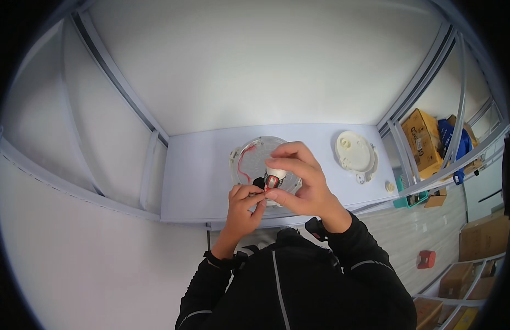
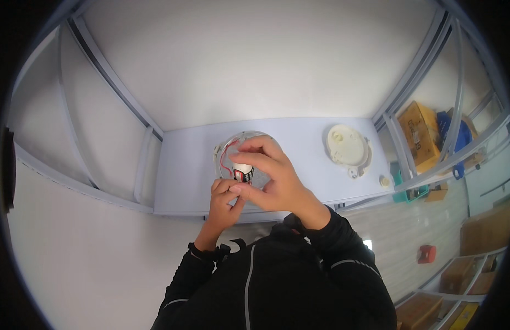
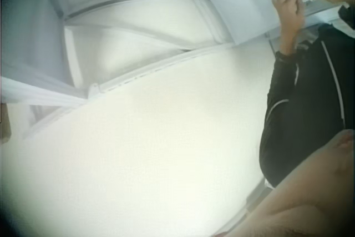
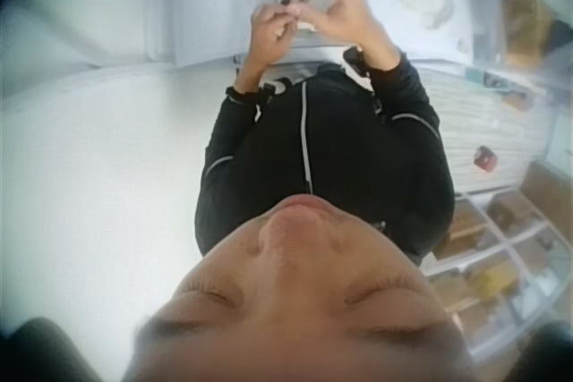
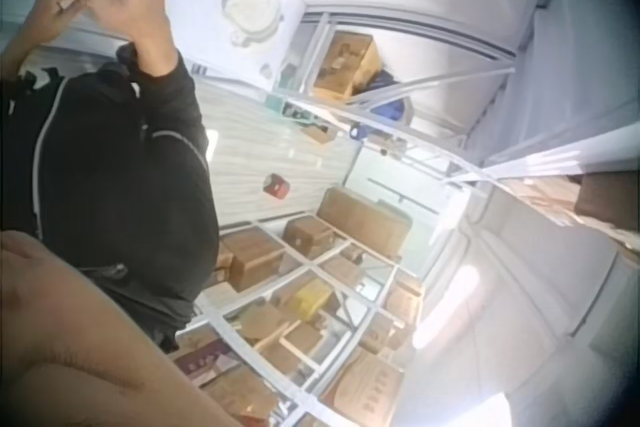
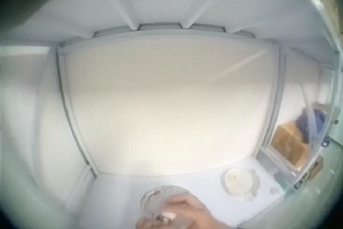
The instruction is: The person uses a screwdriver to remove screws from a white plastic cover, then attaches a light bulb to wires on a circular base. The person handles the cover, screwdriver, light bulb, and wires throughout the process.
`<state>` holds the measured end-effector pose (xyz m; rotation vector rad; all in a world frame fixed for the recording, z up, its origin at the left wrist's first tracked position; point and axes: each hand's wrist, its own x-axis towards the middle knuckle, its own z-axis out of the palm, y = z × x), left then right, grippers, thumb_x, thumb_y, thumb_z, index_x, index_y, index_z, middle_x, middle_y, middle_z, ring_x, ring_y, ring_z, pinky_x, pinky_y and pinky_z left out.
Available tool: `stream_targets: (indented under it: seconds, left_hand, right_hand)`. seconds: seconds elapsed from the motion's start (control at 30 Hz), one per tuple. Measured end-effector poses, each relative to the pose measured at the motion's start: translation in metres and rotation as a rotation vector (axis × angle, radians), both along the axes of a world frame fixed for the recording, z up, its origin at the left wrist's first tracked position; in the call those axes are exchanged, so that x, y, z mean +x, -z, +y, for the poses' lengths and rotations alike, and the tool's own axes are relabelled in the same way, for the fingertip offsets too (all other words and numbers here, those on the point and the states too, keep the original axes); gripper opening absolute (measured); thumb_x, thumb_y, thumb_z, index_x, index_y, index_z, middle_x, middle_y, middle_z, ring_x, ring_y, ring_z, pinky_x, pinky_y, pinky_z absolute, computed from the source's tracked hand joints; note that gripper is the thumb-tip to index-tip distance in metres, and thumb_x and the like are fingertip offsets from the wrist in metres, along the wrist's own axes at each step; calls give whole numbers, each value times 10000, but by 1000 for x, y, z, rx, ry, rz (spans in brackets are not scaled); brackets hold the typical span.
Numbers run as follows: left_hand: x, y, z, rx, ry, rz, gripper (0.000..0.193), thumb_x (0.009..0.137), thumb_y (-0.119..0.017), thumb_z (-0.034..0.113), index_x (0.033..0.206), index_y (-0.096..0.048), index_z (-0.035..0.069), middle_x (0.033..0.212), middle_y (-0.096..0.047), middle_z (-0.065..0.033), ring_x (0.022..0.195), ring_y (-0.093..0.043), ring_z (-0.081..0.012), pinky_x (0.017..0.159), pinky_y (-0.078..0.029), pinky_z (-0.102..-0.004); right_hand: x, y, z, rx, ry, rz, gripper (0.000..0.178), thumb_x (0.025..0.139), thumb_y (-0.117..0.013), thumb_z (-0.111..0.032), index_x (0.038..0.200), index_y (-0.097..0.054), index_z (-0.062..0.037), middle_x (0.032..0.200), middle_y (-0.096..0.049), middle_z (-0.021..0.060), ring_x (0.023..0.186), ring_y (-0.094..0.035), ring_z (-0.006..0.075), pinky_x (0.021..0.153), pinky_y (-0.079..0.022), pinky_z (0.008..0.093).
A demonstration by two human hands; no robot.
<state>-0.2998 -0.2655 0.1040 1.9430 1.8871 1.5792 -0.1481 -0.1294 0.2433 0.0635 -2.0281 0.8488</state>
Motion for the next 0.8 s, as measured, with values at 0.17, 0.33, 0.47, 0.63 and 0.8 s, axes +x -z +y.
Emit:
stream_targets:
  seconds: [0.17, 0.33, 0.47, 0.63, 0.8]
  left_hand:
    - [5, -2, 1, -11, -35, -36, 125, 832, -767, 47, 953, -773, 76, 1121, -709, -37, 1046, -609, -281, 940, -425, -406]
    - [10, 2, 1, -27, -62, -47, 147, 828, -748, 43, 964, -746, 97, 1156, -685, -37, 1091, -584, -283, 963, -394, -419]
    - [14, 2, 1, -88, -94, -30, 142, 844, -721, 57, 976, -706, 109, 1210, -652, -48, 1143, -547, -298, 984, -366, -442]
    - [19, 2, 0, -105, -116, 14, 163, 871, -688, 79, 1031, -665, 105, 1271, -613, -77, 1196, -505, -322, 1011, -339, -456]
    - [23, -2, -1, -132, -103, 13, 177, 884, -685, 100, 1058, -650, 93, 1295, -596, -97, 1213, -490, -327, 1025, -327, -463]
  right_hand:
    - [9, 9, 4, -2, 58, -50, 414, 901, -776, -78, 1299, -696, 3, 1278, -681, 207, 1066, -702, 323, 947, -548, 374]
    - [7, 5, 3, -76, -23, -33, 341, 929, -690, -48, 1266, -698, 8, 1306, -674, 219, 1065, -698, 334, 961, -547, 405]
    - [5, 4, 3, -12, -13, -9, 363, 886, -700, -46, 1248, -726, -42, 1362, -640, 181, 1069, -688, 336, 881, -565, 381]
    - [13, 10, 6, 55, -26, -55, 368, 908, -717, -33, 1275, -702, -36, 1367, -645, 216, 1108, -688, 329, 899, -570, 382]
    - [12, 2, 2, -39, -63, -63, 357, 924, -707, -16, 1280, -684, -25, 1330, -689, 239, 1124, -717, 340, 959, -573, 404]
